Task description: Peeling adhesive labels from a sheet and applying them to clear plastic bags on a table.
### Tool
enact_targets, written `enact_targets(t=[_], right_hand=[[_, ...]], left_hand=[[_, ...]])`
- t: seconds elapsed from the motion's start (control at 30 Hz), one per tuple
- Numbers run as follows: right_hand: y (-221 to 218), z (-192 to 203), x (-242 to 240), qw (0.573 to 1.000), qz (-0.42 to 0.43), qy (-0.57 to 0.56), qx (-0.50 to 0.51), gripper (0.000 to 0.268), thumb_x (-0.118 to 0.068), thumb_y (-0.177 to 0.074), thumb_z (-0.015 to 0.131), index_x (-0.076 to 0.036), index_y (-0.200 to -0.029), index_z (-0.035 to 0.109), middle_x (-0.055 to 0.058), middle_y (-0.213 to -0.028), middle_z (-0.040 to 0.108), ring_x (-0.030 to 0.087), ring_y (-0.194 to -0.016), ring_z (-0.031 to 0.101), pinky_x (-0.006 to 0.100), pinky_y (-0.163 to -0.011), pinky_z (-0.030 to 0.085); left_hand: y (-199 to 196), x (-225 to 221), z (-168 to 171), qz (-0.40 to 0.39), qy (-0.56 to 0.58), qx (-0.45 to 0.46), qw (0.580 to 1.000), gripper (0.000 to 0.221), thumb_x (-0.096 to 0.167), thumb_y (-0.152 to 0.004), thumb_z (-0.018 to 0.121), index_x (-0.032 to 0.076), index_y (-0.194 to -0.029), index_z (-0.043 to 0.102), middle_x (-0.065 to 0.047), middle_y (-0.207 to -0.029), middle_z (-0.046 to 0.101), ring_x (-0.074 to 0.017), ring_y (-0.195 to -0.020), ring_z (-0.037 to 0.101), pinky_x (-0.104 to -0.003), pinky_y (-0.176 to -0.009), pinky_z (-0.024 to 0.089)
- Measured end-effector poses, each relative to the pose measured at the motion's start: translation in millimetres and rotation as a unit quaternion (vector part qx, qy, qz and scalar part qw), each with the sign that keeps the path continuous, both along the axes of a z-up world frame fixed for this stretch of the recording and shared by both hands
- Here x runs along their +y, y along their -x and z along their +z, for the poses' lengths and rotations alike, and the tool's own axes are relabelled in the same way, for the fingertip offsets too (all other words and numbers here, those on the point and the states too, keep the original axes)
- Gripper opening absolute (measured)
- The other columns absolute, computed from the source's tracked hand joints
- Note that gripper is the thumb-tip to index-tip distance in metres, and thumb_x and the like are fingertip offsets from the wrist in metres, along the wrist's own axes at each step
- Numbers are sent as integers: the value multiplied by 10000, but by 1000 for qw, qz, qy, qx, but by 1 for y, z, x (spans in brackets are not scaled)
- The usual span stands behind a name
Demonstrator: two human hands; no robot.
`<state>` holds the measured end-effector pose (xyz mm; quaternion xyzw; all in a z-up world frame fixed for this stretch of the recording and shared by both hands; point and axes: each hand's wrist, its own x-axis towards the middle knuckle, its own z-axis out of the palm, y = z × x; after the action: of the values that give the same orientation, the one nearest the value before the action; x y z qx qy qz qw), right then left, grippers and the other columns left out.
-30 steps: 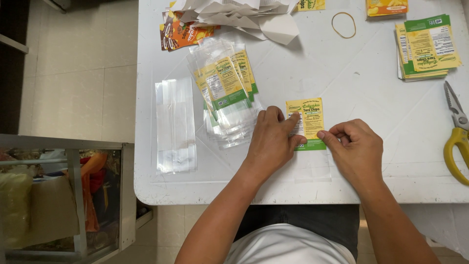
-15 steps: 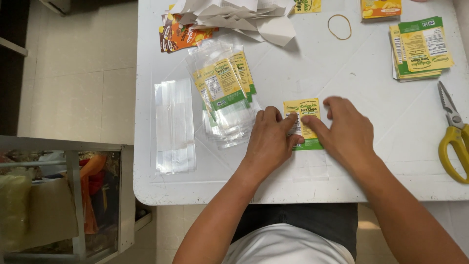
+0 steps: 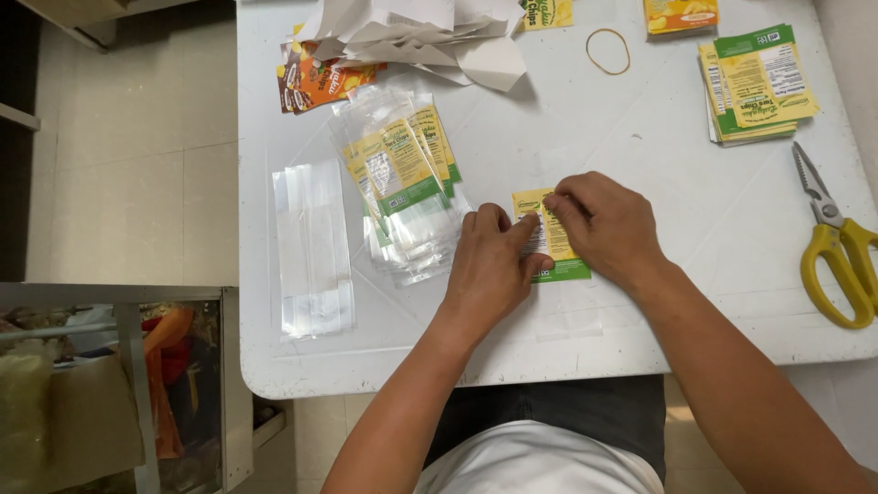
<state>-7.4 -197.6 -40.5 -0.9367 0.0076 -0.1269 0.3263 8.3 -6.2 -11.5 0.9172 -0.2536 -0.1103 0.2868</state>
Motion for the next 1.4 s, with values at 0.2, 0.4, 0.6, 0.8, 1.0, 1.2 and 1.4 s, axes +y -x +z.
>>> enact_targets(t=[0.2, 0.4, 0.6, 0.8, 1.0, 1.2, 1.4], right_hand=[[-5, -18, -7, 998, 13, 56, -16, 148, -316, -1045, 672, -187, -1045, 745, 55, -835, 656, 283, -822, 705, 379, -702, 567], [-5, -16, -9, 1000, 13, 4, -20, 142, -286, -1011, 708, -156, -1036, 759, 81, -854, 685, 294, -826, 708, 400, -703, 560], [-4, -13, -14, 998, 17, -57, 27, 94, -194, -993, 708, -175, -1042, 785, 42, -851, 697, 246, -806, 699, 349, -713, 543], [-6, -14, -15, 994, 4, -100, 47, 101, -186, -982, 717, -195, -1025, 807, 26, -863, 713, 201, -776, 683, 307, -680, 529], [-7, -18, -15, 997, 18, -69, 18, 103, -198, -967, 739, -125, -1007, 798, 95, -877, 709, 283, -786, 697, 364, -678, 540], [-5, -13, -13, 998, 19, -46, 47, 152, -212, -992, 696, -126, -1049, 808, 101, -898, 711, 287, -796, 703, 373, -710, 559], [-5, 22, 0, 969, -6, 37, 242, 655, -644, -765, 742, -227, -1271, 742, -63, -1148, 609, 154, -1013, 633, 349, -859, 493]], left_hand=[[1, 5, -15, -1, 38, -13, 999, 500, 350, -919, 714, 109, -1355, 675, -124, -1059, 530, -296, -1014, 545, -434, -912, 540], [1, 0, -5, 77, 132, 17, 988, 560, -12, -917, 503, -7, -1477, 505, -232, -1119, 625, -407, -1035, 633, -506, -913, 551], [-6, -26, 29, 135, 144, 76, 977, 808, 245, -887, 728, -2, -1561, 358, -269, -1375, 540, -378, -1166, 672, -499, -970, 578], [-19, -39, 26, 164, 131, 107, 972, 819, 116, -894, 722, -2, -1587, 301, -258, -1330, 569, -359, -1109, 711, -477, -940, 603], [-7, -23, 20, 147, 136, 78, 977, 842, -1, -887, 635, 12, -1613, 209, -252, -1276, 545, -399, -1033, 715, -548, -896, 606], [41, 14, 30, 114, 76, 62, 989, 755, 24, -865, 634, 33, -1552, 321, -208, -1245, 527, -397, -967, 733, -553, -799, 621], [76, 59, 24, 110, 125, 109, 980, 522, 138, -883, 647, 89, -1378, 486, -95, -1236, 600, -209, -724, 668, -409, -735, 550]])
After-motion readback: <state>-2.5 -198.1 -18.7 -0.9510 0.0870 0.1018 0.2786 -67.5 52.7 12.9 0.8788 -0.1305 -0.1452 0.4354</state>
